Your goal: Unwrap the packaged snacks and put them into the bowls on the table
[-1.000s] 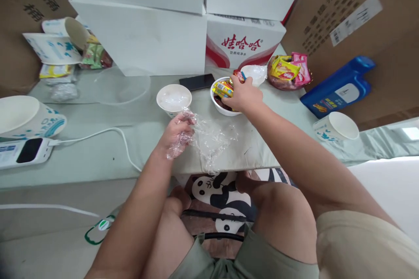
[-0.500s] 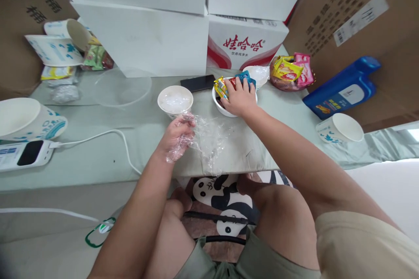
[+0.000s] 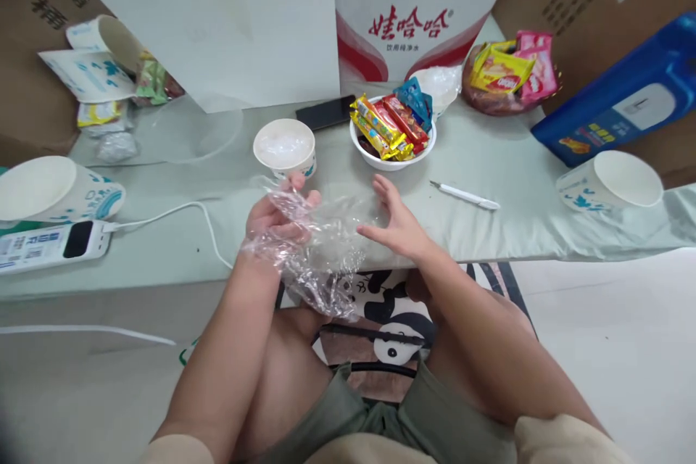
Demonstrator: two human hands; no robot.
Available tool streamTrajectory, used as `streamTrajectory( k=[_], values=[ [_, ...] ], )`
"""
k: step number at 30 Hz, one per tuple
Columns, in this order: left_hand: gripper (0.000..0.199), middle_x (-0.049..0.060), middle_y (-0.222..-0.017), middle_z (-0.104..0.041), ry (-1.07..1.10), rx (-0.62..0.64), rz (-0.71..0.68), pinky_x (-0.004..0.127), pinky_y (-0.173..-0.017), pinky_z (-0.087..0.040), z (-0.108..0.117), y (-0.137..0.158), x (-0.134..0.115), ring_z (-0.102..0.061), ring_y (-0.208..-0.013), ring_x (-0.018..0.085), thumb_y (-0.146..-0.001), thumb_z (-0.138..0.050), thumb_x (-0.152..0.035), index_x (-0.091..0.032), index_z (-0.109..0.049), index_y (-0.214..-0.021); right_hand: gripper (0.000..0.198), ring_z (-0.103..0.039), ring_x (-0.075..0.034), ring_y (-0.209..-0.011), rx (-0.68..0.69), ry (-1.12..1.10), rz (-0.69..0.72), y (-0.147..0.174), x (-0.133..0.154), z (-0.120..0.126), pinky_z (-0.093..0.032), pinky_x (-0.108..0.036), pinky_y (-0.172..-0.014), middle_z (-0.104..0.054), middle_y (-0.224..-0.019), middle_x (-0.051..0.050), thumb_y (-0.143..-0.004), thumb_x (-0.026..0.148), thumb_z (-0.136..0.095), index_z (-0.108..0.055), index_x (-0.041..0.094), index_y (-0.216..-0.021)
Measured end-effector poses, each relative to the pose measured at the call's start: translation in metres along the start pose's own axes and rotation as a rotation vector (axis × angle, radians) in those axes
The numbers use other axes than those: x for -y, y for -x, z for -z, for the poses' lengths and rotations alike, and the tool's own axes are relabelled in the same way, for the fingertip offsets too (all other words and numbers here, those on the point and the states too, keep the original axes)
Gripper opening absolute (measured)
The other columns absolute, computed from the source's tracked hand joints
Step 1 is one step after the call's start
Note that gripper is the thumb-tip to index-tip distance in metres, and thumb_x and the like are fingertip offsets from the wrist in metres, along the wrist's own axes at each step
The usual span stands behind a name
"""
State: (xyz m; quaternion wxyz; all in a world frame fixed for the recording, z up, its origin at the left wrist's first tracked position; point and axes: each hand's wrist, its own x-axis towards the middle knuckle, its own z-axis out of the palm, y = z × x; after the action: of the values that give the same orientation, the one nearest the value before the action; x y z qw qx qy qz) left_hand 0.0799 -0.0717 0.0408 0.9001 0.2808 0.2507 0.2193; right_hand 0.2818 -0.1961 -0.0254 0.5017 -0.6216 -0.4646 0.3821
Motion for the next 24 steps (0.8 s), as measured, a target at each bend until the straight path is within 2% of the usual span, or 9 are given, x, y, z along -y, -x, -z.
streamTrajectory(
  k=[2,4,6,9,11,14,18,20,24],
  values=[
    [0.025,-0.003,-0.07,-0.064,-0.02,-0.076,-0.028,0.017,-0.033,0.0,-0.002,0.001,0.0,-0.006,-0.03,-0.004,-0.079,-0.077,-0.042,-0.024,-0.062,-0.087,0.063,-0.065,-0.03,-0.121,0.086,-0.071,-0.019,-0.008,0.012,-0.002,-0.051,-0.052,-0.107,-0.069,-0.127,-0.011,-0.065,0.051,-0.09,-0.066,0.026,-0.117],
    [0.022,-0.002,-0.07,-0.065,-0.084,-0.151,-0.054,0.018,-0.032,-0.004,-0.003,0.0,-0.002,-0.012,-0.027,-0.002,-0.084,-0.073,-0.041,-0.023,-0.062,-0.086,0.036,-0.071,-0.022,-0.087,0.056,-0.154,-0.072,-0.01,0.025,0.002,-0.059,-0.044,-0.088,-0.073,-0.09,-0.004,-0.072,0.05,-0.084,-0.068,0.023,-0.09],
    [0.022,0.0,-0.071,-0.068,-0.202,-0.245,-0.127,0.019,-0.031,-0.01,-0.001,-0.005,-0.004,-0.024,-0.027,0.001,-0.086,-0.071,-0.041,-0.021,-0.063,-0.084,0.031,-0.065,-0.014,-0.064,-0.097,-0.231,-0.121,-0.007,0.032,0.011,-0.059,-0.034,-0.07,-0.065,-0.07,0.002,-0.075,0.047,-0.082,-0.064,0.023,-0.079],
    [0.027,0.002,-0.067,-0.068,-0.413,-0.428,-0.289,0.019,-0.033,-0.019,0.004,-0.014,-0.003,-0.038,-0.032,0.004,-0.089,-0.07,-0.04,-0.019,-0.061,-0.076,0.03,-0.051,-0.008,-0.048,-0.405,-0.315,-0.101,0.0,0.032,0.031,-0.046,-0.023,-0.047,-0.062,-0.066,0.006,-0.068,0.04,-0.086,-0.063,0.024,-0.08],
    [0.03,0.002,-0.065,-0.068,-0.518,-0.517,-0.349,0.018,-0.034,-0.023,0.006,-0.02,0.001,-0.048,-0.035,0.006,-0.091,-0.069,-0.041,-0.019,-0.059,-0.073,0.031,-0.043,-0.006,-0.045,-0.56,-0.386,-0.053,0.004,0.027,0.043,-0.038,-0.021,-0.041,-0.062,-0.068,0.007,-0.068,0.037,-0.086,-0.063,0.026,-0.084],
    [0.032,0.001,-0.061,-0.066,-0.585,-0.57,-0.402,0.018,-0.034,-0.022,0.006,-0.026,0.008,-0.06,-0.041,0.011,-0.094,-0.064,-0.046,-0.02,-0.056,-0.077,0.032,-0.052,-0.007,-0.055,-0.629,-0.514,-0.017,0.008,0.019,0.051,-0.046,-0.022,-0.052,-0.067,-0.079,0.005,-0.07,0.042,-0.086,-0.065,0.028,-0.09],
    [0.038,-0.002,-0.054,-0.062,-0.572,-0.571,-0.405,0.017,-0.032,-0.018,0.002,-0.033,0.014,-0.057,-0.036,0.01,-0.096,-0.057,-0.056,-0.022,-0.051,-0.081,0.038,-0.069,-0.015,-0.087,-0.33,-0.407,-0.148,0.016,0.014,0.042,-0.057,-0.03,-0.079,-0.074,-0.096,-0.001,-0.065,0.046,-0.09,-0.069,0.024,-0.089],
    [0.041,-0.003,-0.055,-0.063,-0.611,-0.581,-0.415,0.017,-0.031,-0.018,0.002,-0.035,0.016,-0.056,-0.036,0.01,-0.096,-0.055,-0.06,-0.022,-0.05,-0.083,0.036,-0.071,-0.018,-0.089,-0.258,-0.316,-0.194,0.018,0.016,0.037,-0.057,-0.033,-0.083,-0.075,-0.09,-0.002,-0.069,0.05,-0.087,-0.068,0.023,-0.084],
    [0.039,-0.003,-0.055,-0.063,-0.73,-0.628,-0.459,0.017,-0.032,-0.025,0.006,-0.036,0.02,-0.054,-0.034,0.009,-0.098,-0.05,-0.058,-0.022,-0.05,-0.084,0.038,-0.059,-0.009,-0.053,-0.493,-0.298,-0.18,0.016,0.024,0.034,-0.051,-0.024,-0.052,-0.067,-0.072,0.004,-0.075,0.055,-0.08,-0.062,0.024,-0.087]
  ],
)
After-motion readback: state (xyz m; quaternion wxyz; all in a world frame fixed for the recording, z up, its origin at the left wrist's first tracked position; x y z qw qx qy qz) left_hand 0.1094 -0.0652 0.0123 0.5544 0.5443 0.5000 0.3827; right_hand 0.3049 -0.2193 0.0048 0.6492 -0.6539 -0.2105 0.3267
